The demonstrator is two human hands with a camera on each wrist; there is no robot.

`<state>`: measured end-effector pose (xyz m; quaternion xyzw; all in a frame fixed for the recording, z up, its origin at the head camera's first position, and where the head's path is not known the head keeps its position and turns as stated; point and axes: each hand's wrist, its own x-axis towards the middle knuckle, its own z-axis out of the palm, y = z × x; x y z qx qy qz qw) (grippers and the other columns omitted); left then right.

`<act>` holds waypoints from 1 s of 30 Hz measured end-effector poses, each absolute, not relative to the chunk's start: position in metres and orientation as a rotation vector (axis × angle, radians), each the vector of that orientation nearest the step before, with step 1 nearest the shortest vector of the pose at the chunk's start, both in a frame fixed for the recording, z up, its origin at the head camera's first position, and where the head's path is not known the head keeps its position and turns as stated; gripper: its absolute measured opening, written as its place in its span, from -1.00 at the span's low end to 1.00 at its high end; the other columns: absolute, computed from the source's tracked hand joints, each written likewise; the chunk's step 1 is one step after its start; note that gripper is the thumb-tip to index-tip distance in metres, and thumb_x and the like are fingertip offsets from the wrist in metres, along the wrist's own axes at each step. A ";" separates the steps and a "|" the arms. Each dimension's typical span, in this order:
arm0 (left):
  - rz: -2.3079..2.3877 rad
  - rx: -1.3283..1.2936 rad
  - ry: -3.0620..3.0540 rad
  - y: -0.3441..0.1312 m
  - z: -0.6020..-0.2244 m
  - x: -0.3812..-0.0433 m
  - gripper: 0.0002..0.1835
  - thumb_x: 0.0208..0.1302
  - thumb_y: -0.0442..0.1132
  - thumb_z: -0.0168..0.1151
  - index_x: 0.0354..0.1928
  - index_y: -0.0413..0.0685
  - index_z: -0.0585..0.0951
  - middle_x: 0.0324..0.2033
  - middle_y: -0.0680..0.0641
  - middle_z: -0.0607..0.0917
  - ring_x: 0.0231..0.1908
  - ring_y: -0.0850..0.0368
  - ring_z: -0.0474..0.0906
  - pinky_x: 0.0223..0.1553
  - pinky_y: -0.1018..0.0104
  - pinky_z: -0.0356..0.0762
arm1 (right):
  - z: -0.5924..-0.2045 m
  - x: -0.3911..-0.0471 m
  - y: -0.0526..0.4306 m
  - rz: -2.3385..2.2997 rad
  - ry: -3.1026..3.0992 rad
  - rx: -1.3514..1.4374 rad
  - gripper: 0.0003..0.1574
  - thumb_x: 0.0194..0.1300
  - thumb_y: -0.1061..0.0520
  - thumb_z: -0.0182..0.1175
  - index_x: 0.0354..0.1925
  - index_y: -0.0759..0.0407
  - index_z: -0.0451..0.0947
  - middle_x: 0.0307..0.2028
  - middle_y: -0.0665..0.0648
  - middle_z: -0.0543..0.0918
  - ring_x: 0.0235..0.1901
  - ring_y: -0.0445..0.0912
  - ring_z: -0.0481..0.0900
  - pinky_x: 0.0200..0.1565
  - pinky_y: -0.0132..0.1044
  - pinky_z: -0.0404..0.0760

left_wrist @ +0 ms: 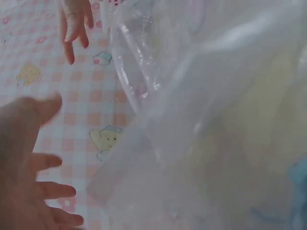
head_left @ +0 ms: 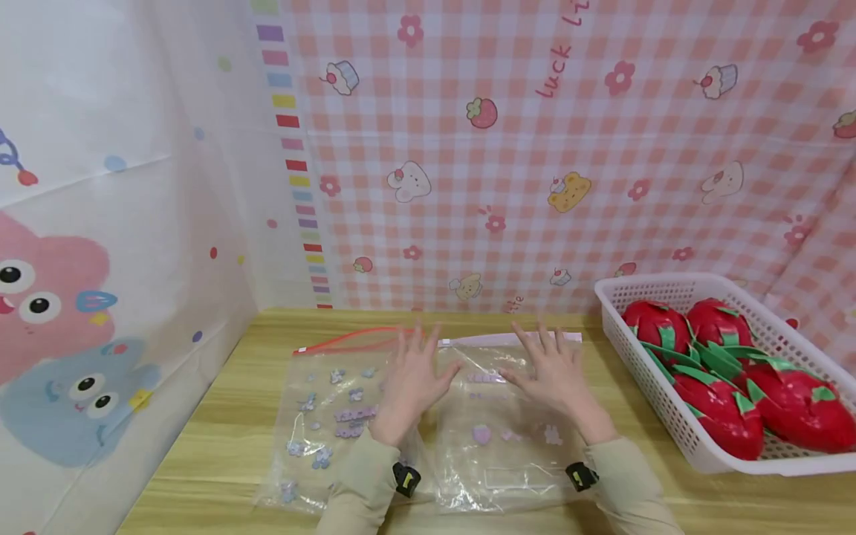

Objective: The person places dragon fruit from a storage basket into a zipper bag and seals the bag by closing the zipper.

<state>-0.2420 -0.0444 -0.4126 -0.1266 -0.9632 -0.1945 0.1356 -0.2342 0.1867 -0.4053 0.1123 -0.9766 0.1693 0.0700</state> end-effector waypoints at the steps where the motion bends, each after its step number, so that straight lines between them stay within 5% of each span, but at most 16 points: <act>1: -0.583 -0.385 -2.744 -0.043 -0.414 -0.241 -0.25 0.28 0.17 0.09 0.39 -0.08 0.24 0.34 -0.34 0.30 0.33 -0.41 0.18 0.29 -0.25 0.23 | -0.404 -0.233 0.189 0.544 -2.947 0.358 -0.02 0.26 -0.29 0.11 0.47 0.01 -0.01 0.45 0.43 -0.05 0.37 0.52 -0.13 0.24 0.52 -0.13; 4: -0.632 -0.421 -2.635 -0.039 -0.419 -0.239 -0.37 0.28 -0.02 0.17 0.28 -0.26 0.35 -0.05 -0.35 0.63 -0.12 -0.22 0.61 -0.12 0.07 0.63 | -0.400 -0.230 0.199 0.682 -2.969 0.399 -0.06 0.28 -0.18 0.15 0.44 0.16 0.04 0.39 0.52 0.05 0.31 0.53 0.04 0.23 0.47 0.06; 8: -0.786 -0.399 -2.670 -0.035 -0.427 -0.236 -0.44 0.27 -0.14 0.18 0.24 -0.31 0.37 -0.40 -0.27 0.65 -0.64 0.05 0.46 -0.69 0.37 0.39 | -0.398 -0.224 0.215 0.725 -2.997 0.389 -0.21 0.32 -0.06 0.14 0.34 0.34 0.20 0.29 0.54 0.26 0.22 0.46 0.28 0.18 0.32 0.32; 13: -0.806 -0.315 -2.799 -0.033 -0.435 -0.233 -0.43 0.25 -0.13 0.21 0.20 -0.37 0.40 -0.26 -0.34 0.67 -0.46 -0.10 0.61 -0.54 0.22 0.58 | -0.401 -0.218 0.233 0.596 -3.080 0.184 -0.29 0.30 -0.05 0.14 0.23 0.39 0.32 0.15 0.50 0.42 0.11 0.39 0.43 0.04 0.26 0.46; 18: -0.624 -0.286 -2.864 -0.031 -0.442 -0.235 -0.50 0.19 -0.08 0.26 -0.02 -0.42 0.52 -0.30 -0.35 0.68 -0.23 -0.26 0.58 -0.33 0.03 0.61 | -0.409 -0.219 0.244 0.573 -3.197 0.034 -0.11 0.30 -0.09 0.10 0.30 0.53 0.13 0.22 0.64 0.23 0.18 0.48 0.28 0.12 0.30 0.38; 21: -0.553 -0.296 -2.923 -0.030 -0.447 -0.236 -0.44 0.20 -0.06 0.25 0.04 -0.44 0.50 -0.34 -0.34 0.69 -0.17 -0.27 0.55 -0.20 0.00 0.58 | -0.415 -0.223 0.248 0.635 -3.222 0.043 -0.04 0.30 -0.09 0.10 0.29 0.64 0.06 0.24 0.69 0.17 0.22 0.51 0.20 0.19 0.30 0.31; 24: -0.556 -0.316 -2.923 -0.028 -0.451 -0.236 -0.42 0.19 -0.08 0.25 0.10 -0.42 0.48 -0.39 -0.32 0.70 -0.18 -0.26 0.58 -0.18 0.00 0.57 | -0.419 -0.227 0.252 0.715 -3.200 0.057 -0.10 0.28 -0.04 0.14 0.22 0.69 0.12 0.14 0.68 0.31 0.18 0.48 0.29 0.16 0.25 0.37; 30: -0.694 -0.332 -2.852 -0.025 -0.454 -0.235 -0.43 0.11 -0.20 0.30 0.12 -0.42 0.48 -0.58 -0.24 0.63 -0.51 -0.06 0.53 -0.46 0.16 0.54 | -0.422 -0.231 0.259 0.784 -3.183 0.007 -0.35 0.22 0.01 0.22 -0.03 0.56 0.31 -0.28 0.40 0.55 -0.19 0.23 0.54 -0.16 0.05 0.56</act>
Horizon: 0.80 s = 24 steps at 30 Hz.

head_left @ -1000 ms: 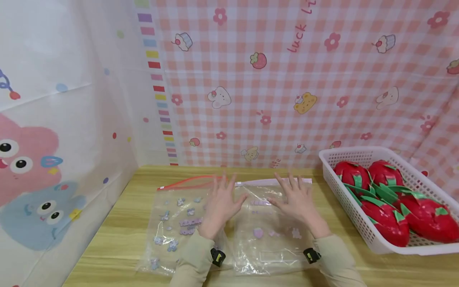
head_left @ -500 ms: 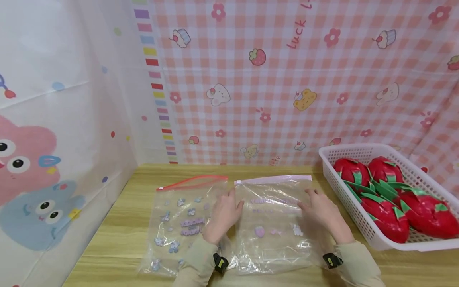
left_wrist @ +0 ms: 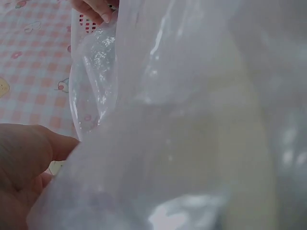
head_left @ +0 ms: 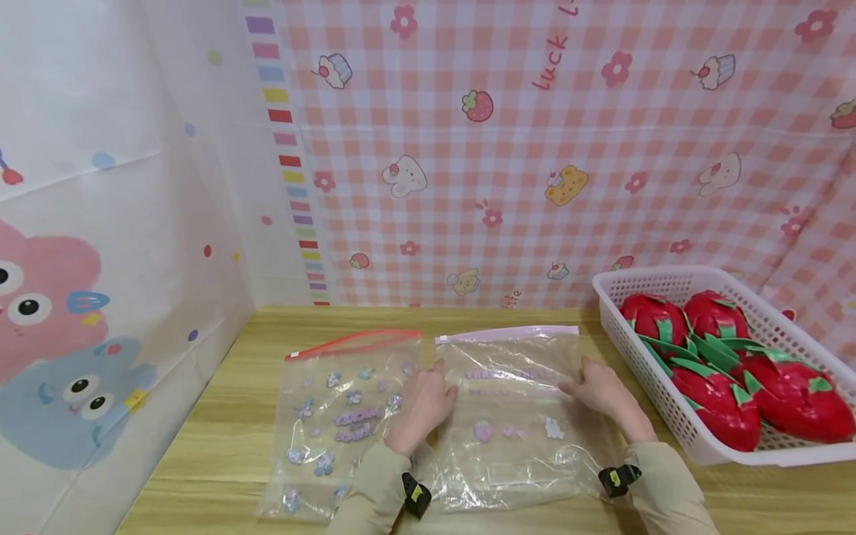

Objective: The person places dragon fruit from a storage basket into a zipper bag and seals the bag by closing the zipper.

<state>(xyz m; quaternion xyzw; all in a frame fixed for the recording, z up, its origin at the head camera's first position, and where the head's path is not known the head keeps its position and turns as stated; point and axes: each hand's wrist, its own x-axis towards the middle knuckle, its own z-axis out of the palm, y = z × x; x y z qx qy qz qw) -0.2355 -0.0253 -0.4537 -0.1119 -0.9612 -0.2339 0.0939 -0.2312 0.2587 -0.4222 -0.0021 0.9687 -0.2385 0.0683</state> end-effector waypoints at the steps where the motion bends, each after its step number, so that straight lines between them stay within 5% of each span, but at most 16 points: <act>1: -0.737 -0.329 -2.850 -0.025 -0.453 -0.235 -0.42 0.11 -0.21 0.30 0.14 -0.42 0.46 -0.64 -0.19 0.60 -0.59 0.01 0.48 -0.55 0.23 0.50 | -0.423 -0.231 0.259 -0.724 2.918 0.003 -0.39 0.22 0.01 0.22 -0.06 0.53 0.33 -0.33 0.34 0.54 -0.24 0.18 0.53 -0.20 0.00 0.56; 3: -0.824 -0.317 -2.850 -0.025 -0.453 -0.235 -0.41 0.13 -0.24 0.29 0.17 -0.41 0.43 -0.68 -0.16 0.56 -0.71 0.12 0.36 -0.69 0.34 0.37 | -0.423 -0.230 0.261 -0.740 2.915 0.023 -0.48 0.20 0.03 0.24 -0.14 0.46 0.35 -0.40 0.27 0.51 -0.33 0.08 0.48 -0.30 -0.09 0.53; 7: -1.010 -0.305 -2.824 -0.023 -0.450 -0.234 -0.39 0.13 -0.28 0.29 0.21 -0.41 0.39 -0.62 -0.18 0.60 -0.80 0.23 0.18 -0.78 0.44 0.24 | -0.423 -0.227 0.263 -0.767 2.953 0.026 -0.37 0.17 0.09 0.25 0.03 0.55 0.36 -0.31 0.37 0.58 -0.31 0.11 0.53 -0.25 -0.04 0.57; 13: -1.359 -0.242 -2.719 -0.020 -0.445 -0.237 -0.28 0.01 -0.41 0.35 0.25 -0.46 0.32 -0.06 -0.30 0.63 -0.34 0.02 0.58 -0.25 0.21 0.64 | -0.418 -0.221 0.265 -0.856 3.101 -0.017 -0.42 0.15 0.17 0.24 0.06 0.50 0.42 -0.30 0.36 0.66 -0.28 0.14 0.61 -0.18 0.04 0.58; 15: -1.476 -0.211 -2.676 -0.021 -0.443 -0.238 -0.26 -0.05 -0.48 0.36 0.24 -0.48 0.32 -0.04 -0.31 0.61 -0.19 -0.08 0.61 -0.16 0.17 0.64 | -0.416 -0.219 0.266 -0.892 3.137 -0.030 -0.46 0.15 0.18 0.25 0.04 0.48 0.44 -0.34 0.34 0.66 -0.32 0.11 0.62 -0.25 -0.02 0.58; 19: -1.628 -0.178 -2.614 -0.023 -0.440 -0.243 -0.32 -0.10 -0.54 0.34 0.18 -0.48 0.40 -0.22 -0.30 0.65 -0.21 -0.10 0.63 -0.22 0.23 0.67 | -0.412 -0.215 0.266 -0.963 3.199 -0.030 -0.50 0.16 0.19 0.26 0.05 0.43 0.48 -0.33 0.34 0.67 -0.34 0.10 0.63 -0.33 -0.13 0.58; 24: -1.687 -0.196 -2.544 -0.026 -0.436 -0.244 -0.41 -0.09 -0.55 0.32 0.11 -0.50 0.47 -0.19 -0.39 0.67 -0.18 -0.16 0.66 -0.19 0.24 0.68 | -0.408 -0.211 0.263 -1.099 3.273 -0.053 -0.50 0.20 0.22 0.24 0.08 0.44 0.48 -0.21 0.45 0.63 -0.23 0.24 0.64 -0.20 0.03 0.63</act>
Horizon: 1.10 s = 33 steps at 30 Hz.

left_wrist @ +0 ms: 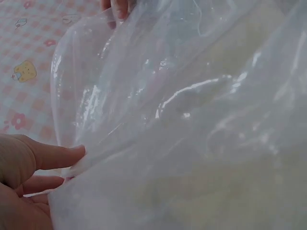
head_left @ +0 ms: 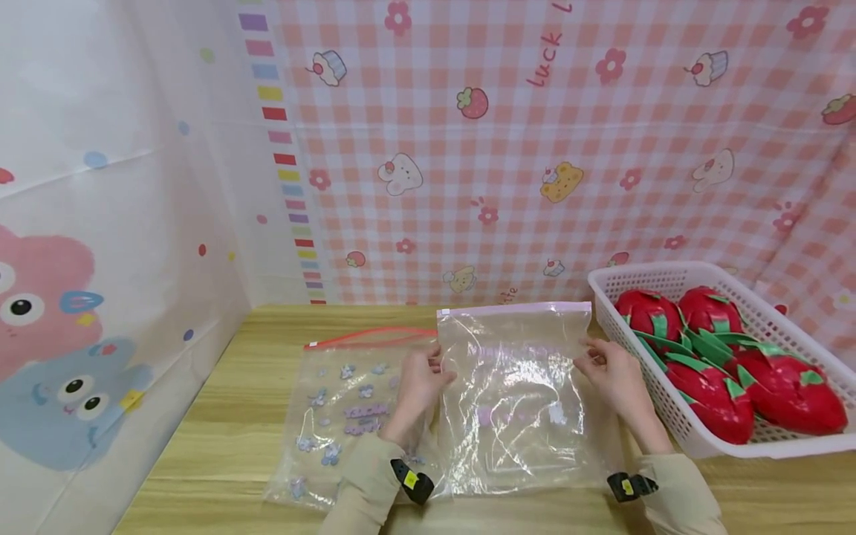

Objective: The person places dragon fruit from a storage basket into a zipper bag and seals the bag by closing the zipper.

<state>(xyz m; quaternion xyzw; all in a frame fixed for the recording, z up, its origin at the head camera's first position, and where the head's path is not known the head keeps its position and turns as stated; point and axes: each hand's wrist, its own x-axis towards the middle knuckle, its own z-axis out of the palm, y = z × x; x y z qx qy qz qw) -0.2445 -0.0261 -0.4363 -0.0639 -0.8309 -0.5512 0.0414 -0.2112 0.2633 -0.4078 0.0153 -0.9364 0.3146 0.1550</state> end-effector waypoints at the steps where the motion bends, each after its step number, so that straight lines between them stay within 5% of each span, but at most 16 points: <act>1: -1.699 -0.192 -2.534 -0.027 -0.435 -0.245 -0.39 -0.07 -0.55 0.32 0.13 -0.49 0.45 -0.13 -0.40 0.66 -0.15 -0.17 0.65 -0.16 0.24 0.67 | -0.407 -0.211 0.263 0.917 -2.656 0.046 -0.50 0.21 0.22 0.23 0.09 0.44 0.47 -0.17 0.47 0.63 -0.19 0.26 0.64 -0.15 0.07 0.63; 5: -1.744 -0.196 -2.491 -0.028 -0.433 -0.246 -0.38 0.01 -0.53 0.29 0.20 -0.44 0.41 0.07 -0.38 0.58 -0.09 -0.19 0.64 -0.14 0.24 0.66 | -0.406 -0.210 0.261 0.983 -2.582 0.033 -0.47 0.25 0.23 0.21 0.15 0.45 0.41 -0.04 0.51 0.60 -0.12 0.31 0.63 -0.09 0.09 0.62; 8: -1.723 -0.238 -2.443 -0.028 -0.430 -0.248 -0.40 0.06 -0.52 0.27 0.22 -0.39 0.40 0.12 -0.37 0.55 -0.13 -0.19 0.67 -0.18 0.27 0.67 | -0.404 -0.209 0.259 1.064 -2.495 0.018 -0.45 0.25 0.25 0.22 0.17 0.44 0.40 0.01 0.50 0.58 -0.09 0.26 0.64 -0.09 -0.14 0.66; 13: -1.677 -0.331 -2.318 -0.027 -0.415 -0.248 -0.39 0.07 -0.52 0.28 0.23 -0.38 0.40 0.13 -0.39 0.54 -0.20 -0.17 0.70 -0.22 0.35 0.67 | -0.396 -0.207 0.255 1.227 -2.313 -0.046 -0.44 0.24 0.23 0.24 0.19 0.35 0.42 0.05 0.44 0.56 -0.17 -0.47 0.56 -0.20 -0.81 0.43; 16: -1.645 -0.365 -2.260 -0.026 -0.404 -0.247 -0.37 0.07 -0.53 0.27 0.25 -0.36 0.38 0.16 -0.37 0.52 -0.21 -0.15 0.71 -0.22 0.41 0.66 | -0.389 -0.204 0.252 1.277 -2.202 -0.064 -0.43 0.21 0.25 0.26 0.19 0.29 0.45 0.01 0.35 0.59 -0.27 -0.69 0.37 -0.23 -0.86 0.38; 24: -1.522 -0.358 -2.238 -0.025 -0.390 -0.246 -0.42 0.15 -0.46 0.24 0.25 -0.28 0.38 0.17 -0.32 0.53 -0.12 -0.12 0.68 -0.09 0.26 0.65 | -0.380 -0.200 0.243 1.348 -1.982 0.001 -0.47 0.13 0.38 0.27 0.12 0.25 0.53 -0.18 -0.34 0.53 -0.23 -0.58 0.53 -0.19 -0.76 0.47; 33: -1.265 -0.446 -2.083 -0.016 -0.364 -0.235 -0.55 0.28 -0.38 0.12 0.21 -0.33 0.41 0.18 -0.29 0.52 0.22 -0.17 0.43 0.27 0.05 0.38 | -0.378 -0.197 0.235 1.280 -1.783 0.135 -0.48 0.05 0.49 0.28 0.05 0.38 0.54 -0.16 -0.36 0.56 -0.18 -0.42 0.53 -0.13 -0.72 0.50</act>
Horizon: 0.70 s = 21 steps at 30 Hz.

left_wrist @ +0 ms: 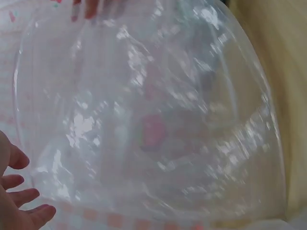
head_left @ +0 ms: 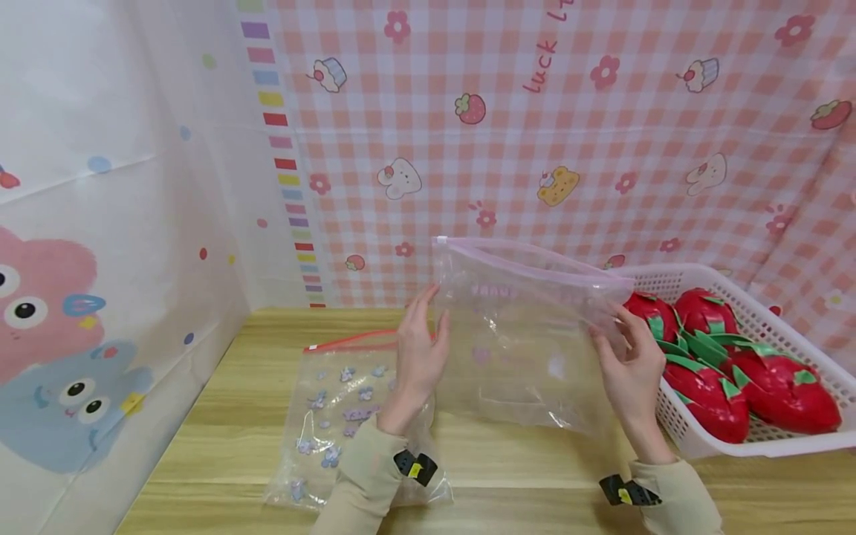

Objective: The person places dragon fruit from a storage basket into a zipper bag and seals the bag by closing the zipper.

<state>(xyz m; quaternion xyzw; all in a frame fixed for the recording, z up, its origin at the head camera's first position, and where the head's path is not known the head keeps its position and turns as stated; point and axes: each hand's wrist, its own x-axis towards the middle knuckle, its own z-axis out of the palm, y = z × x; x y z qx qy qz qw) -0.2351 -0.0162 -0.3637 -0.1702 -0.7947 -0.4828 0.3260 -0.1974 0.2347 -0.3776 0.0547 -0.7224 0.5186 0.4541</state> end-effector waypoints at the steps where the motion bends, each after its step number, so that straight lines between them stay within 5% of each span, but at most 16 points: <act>1: -1.276 -0.455 -2.068 -0.014 -0.359 -0.233 -0.56 0.29 -0.37 0.11 0.20 -0.34 0.41 0.19 -0.29 0.51 0.23 -0.17 0.42 0.28 0.05 0.37 | -0.377 -0.197 0.233 1.263 -1.763 0.140 -0.48 0.03 0.49 0.29 0.03 0.38 0.55 -0.17 -0.34 0.57 -0.19 -0.40 0.52 -0.13 -0.72 0.50; 12: -1.731 -0.295 -2.261 0.009 -0.308 -0.219 -0.25 0.40 0.18 -0.15 0.44 -0.17 0.11 0.49 -0.17 -0.05 0.49 -0.10 -0.13 0.47 -0.03 -0.13 | -0.384 -0.194 0.206 1.272 -1.533 0.364 -0.52 -0.10 0.66 0.21 -0.09 0.63 0.49 -0.12 -0.13 0.59 -0.06 -0.29 0.52 0.05 -0.53 0.52; 21: -1.757 -0.123 -2.227 0.016 -0.297 -0.224 -0.22 0.30 0.11 0.05 0.42 -0.20 0.16 0.47 -0.26 -0.01 0.47 -0.15 -0.10 0.46 -0.07 -0.09 | -0.395 -0.190 0.197 1.400 -1.510 0.556 -0.53 -0.09 0.69 0.17 -0.10 0.68 0.41 -0.03 -0.03 0.52 -0.03 -0.22 0.50 0.02 -0.53 0.55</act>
